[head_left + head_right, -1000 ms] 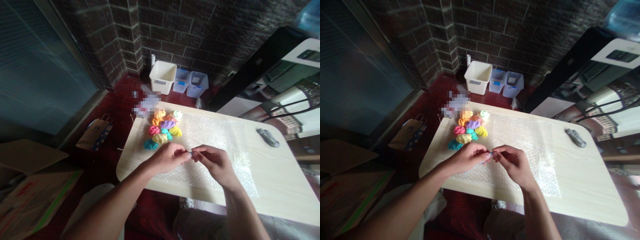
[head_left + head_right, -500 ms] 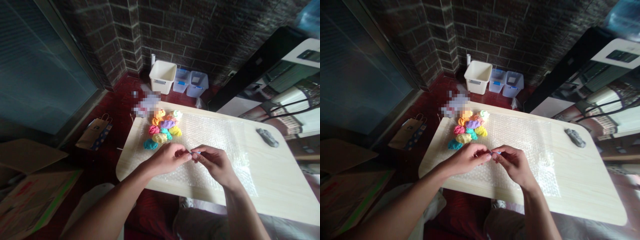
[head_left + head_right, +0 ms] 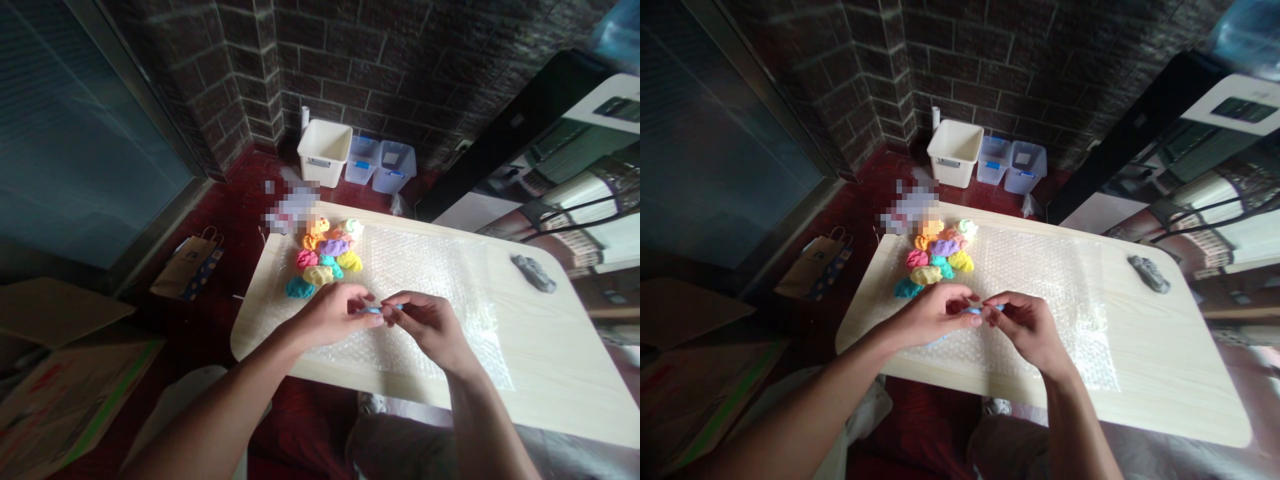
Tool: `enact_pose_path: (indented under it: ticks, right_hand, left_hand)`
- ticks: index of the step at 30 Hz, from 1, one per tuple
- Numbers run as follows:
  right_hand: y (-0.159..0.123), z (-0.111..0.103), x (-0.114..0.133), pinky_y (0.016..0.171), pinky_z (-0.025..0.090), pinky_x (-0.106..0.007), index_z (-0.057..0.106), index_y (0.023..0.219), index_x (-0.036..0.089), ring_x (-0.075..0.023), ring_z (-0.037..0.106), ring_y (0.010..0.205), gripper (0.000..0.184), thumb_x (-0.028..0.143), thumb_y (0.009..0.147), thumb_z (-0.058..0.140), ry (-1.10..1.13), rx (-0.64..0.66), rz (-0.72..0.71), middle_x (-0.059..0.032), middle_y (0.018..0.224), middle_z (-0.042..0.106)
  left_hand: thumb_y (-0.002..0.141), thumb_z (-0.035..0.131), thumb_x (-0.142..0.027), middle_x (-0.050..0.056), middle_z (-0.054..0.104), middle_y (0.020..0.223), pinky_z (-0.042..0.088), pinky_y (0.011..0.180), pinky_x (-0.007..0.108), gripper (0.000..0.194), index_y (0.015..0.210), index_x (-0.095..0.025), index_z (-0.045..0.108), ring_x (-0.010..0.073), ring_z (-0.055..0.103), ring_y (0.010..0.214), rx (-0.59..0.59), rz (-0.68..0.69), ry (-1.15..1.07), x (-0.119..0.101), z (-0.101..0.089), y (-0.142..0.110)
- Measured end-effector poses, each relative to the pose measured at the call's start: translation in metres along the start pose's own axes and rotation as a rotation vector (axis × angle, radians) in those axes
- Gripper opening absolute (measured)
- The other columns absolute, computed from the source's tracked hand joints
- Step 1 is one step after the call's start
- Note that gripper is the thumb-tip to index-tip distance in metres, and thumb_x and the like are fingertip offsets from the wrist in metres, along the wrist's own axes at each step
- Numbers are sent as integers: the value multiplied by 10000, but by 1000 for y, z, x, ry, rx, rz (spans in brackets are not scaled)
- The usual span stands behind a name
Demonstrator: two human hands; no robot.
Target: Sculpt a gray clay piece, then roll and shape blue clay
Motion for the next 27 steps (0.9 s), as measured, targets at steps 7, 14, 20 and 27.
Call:
enact_pose_path:
  ticks: [7, 14, 20, 27]
  right_hand:
    - [-1, 6, -4, 656, 560, -302, 849, 965, 166, -190, 691, 692, 283, 415, 836, 881, 17, 48, 53, -82, 763, 787]
    - [-2, 1, -3, 664, 566, -302, 858, 1004, 186, -188, 694, 700, 257, 393, 854, 874, -17, 19, 0, -70, 768, 782]
    - [-3, 4, -4, 676, 581, -301, 846, 1066, 189, -196, 714, 736, 326, 402, 825, 898, 27, 35, 32, -89, 869, 817]
    - [-2, 6, 6, 684, 579, -298, 867, 980, 189, -187, 707, 713, 226, 386, 869, 858, -8, 52, -35, -72, 781, 788]
  left_hand:
    - [914, 719, -408, 6, 675, 704, 299, 563, 254, 299, 797, -136, 763, 132, 544, 665, 30, -7, 73, -1, 1, 0]
    - [948, 681, -473, 32, 725, 784, 390, 601, 241, 339, 923, -146, 767, 155, 630, 716, 36, -1, 47, -6, 1, -2]
    - [948, 677, -389, 8, 665, 693, 306, 574, 250, 291, 829, -145, 782, 141, 553, 679, 5, 39, 166, -10, -4, -1]
    - [955, 670, -411, 3, 666, 750, 342, 611, 244, 289, 884, -148, 767, 137, 556, 716, 45, 47, 111, -11, -1, -1]
Point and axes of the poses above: each hand's wrist, its own y-axis towards the middle knuckle, its own z-axis out of the palm, x = y × z, the point moved 9 cm from there along y, towards the middle knuckle
